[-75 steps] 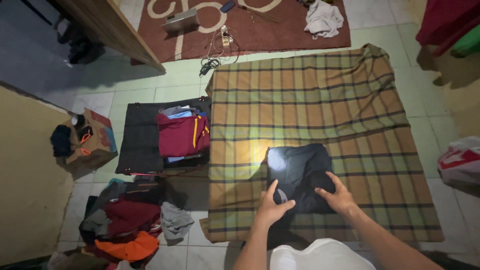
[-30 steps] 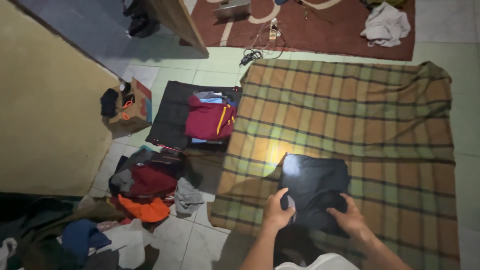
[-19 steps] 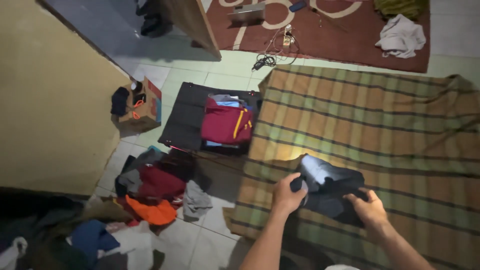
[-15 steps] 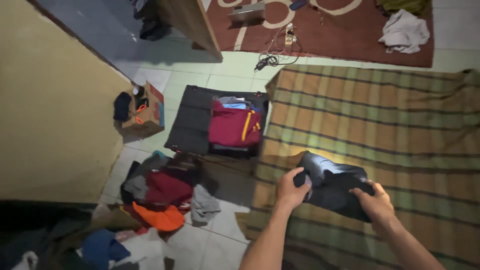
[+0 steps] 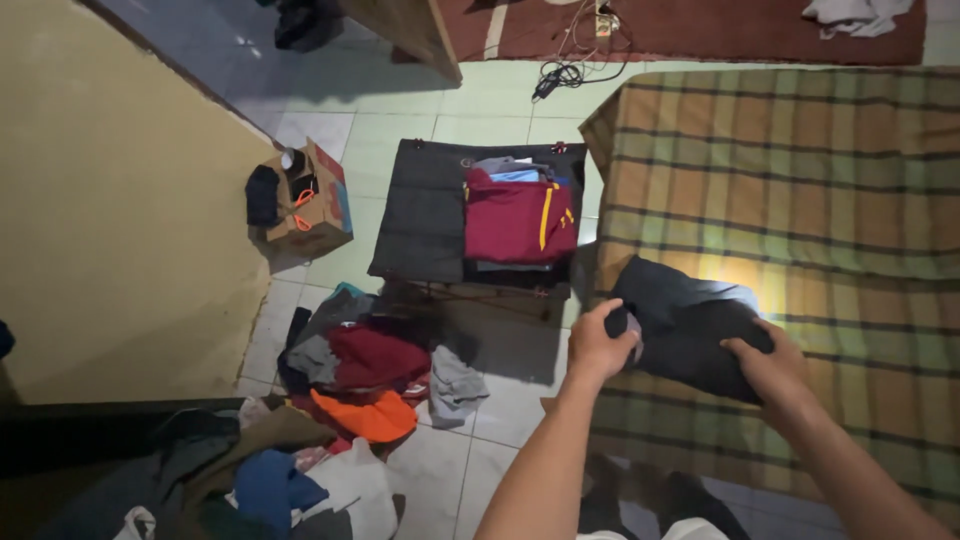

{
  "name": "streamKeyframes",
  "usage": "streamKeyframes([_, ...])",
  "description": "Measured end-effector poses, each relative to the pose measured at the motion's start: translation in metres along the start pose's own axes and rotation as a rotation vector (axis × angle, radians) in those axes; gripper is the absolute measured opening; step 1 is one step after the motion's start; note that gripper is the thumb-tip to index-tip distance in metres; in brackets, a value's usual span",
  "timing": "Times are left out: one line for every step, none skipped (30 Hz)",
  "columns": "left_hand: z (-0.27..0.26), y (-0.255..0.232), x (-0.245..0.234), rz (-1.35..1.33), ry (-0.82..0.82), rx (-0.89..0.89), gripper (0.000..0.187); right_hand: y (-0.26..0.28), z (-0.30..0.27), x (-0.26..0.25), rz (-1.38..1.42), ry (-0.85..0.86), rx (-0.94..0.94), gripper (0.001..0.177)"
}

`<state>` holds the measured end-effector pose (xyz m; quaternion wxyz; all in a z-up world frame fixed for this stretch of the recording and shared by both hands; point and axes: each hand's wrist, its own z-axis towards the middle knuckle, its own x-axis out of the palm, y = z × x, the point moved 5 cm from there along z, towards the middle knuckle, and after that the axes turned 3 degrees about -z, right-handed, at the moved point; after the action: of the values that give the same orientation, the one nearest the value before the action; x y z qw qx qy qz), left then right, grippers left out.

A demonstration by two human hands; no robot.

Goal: The recorder is folding a black t-shirt on a bed and then placing it into an open suitcase on the floor.

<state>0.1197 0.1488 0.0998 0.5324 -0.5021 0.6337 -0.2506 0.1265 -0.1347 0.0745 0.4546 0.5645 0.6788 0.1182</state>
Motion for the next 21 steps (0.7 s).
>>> streamKeyframes([0.000,0.002,-0.001,-0.002,-0.003,-0.002,0.061,0.003,-0.004,0.001,-0.003,0.002,-0.002,0.070])
streamKeyframes([-0.003,0.004,-0.002,0.007,-0.001,0.008,0.061,0.006,-0.009,0.002,-0.013,-0.006,-0.011,0.071])
streamKeyframes([-0.005,0.006,-0.002,0.016,0.001,0.017,0.061,0.008,-0.013,0.002,-0.024,-0.013,-0.020,0.071])
streamKeyframes([-0.007,0.009,-0.002,0.015,-0.001,0.012,0.061,-0.001,-0.008,0.004,-0.028,-0.010,-0.019,0.071])
streamKeyframes([-0.008,0.012,-0.002,0.002,-0.001,0.014,0.061,-0.009,-0.002,0.005,-0.036,-0.019,-0.031,0.071])
streamKeyframes([-0.009,0.013,-0.001,-0.012,0.000,0.017,0.061,-0.015,0.005,0.004,-0.043,-0.029,-0.044,0.070])
streamKeyframes([-0.009,0.016,0.002,-0.014,-0.001,0.014,0.061,-0.016,0.006,0.004,-0.047,-0.027,-0.044,0.070])
streamKeyframes([-0.008,0.020,0.005,-0.029,-0.021,0.012,0.061,-0.017,0.007,0.004,-0.029,-0.015,-0.055,0.070])
streamKeyframes([-0.008,0.023,0.008,-0.045,-0.041,0.009,0.061,-0.017,0.008,0.004,-0.011,-0.003,-0.067,0.070])
streamKeyframes([-0.009,0.019,0.006,-0.048,-0.044,0.009,0.061,-0.009,0.003,0.002,-0.014,-0.003,-0.070,0.070])
streamKeyframes([-0.010,0.017,0.004,-0.068,-0.048,-0.011,0.061,-0.004,-0.002,0.001,0.022,0.030,-0.017,0.071])
streamKeyframes([-0.009,0.015,0.002,-0.088,-0.055,-0.031,0.061,0.002,-0.005,0.002,0.058,0.066,0.035,0.071])
streamKeyframes([-0.005,0.018,0.007,-0.090,-0.061,-0.032,0.061,0.009,-0.005,0.000,0.055,0.070,0.030,0.071])
streamKeyframes([-0.002,0.023,0.010,-0.119,-0.072,-0.028,0.061,0.014,-0.006,0.000,0.015,0.072,0.052,0.071])
streamKeyframes([0.002,0.027,0.013,-0.147,-0.082,-0.024,0.061,0.019,-0.007,0.000,-0.025,0.074,0.074,0.070])
streamKeyframes([0.003,0.028,0.013,-0.148,-0.094,-0.029,0.061,0.025,-0.006,0.000,-0.030,0.084,0.070,0.070])
streamKeyframes([0.004,0.029,0.015,-0.144,-0.100,-0.045,0.061,0.031,-0.006,0.000,-0.074,0.086,0.072,0.068])
streamKeyframes([0.006,0.030,0.016,-0.139,-0.104,-0.061,0.061,0.037,-0.006,0.000,-0.118,0.088,0.075,0.067])
streamKeyframes([0.008,0.034,0.018,-0.139,-0.115,-0.066,0.061,0.043,-0.006,0.001,-0.122,0.097,0.071,0.067])
streamKeyframes([0.011,0.036,0.018,-0.144,-0.135,-0.051,0.061,0.049,-0.006,0.002,-0.131,0.107,0.064,0.065])
streamKeyframes([0.014,0.038,0.019,-0.149,-0.156,-0.035,0.060,0.056,-0.005,0.004,-0.140,0.118,0.057,0.063])
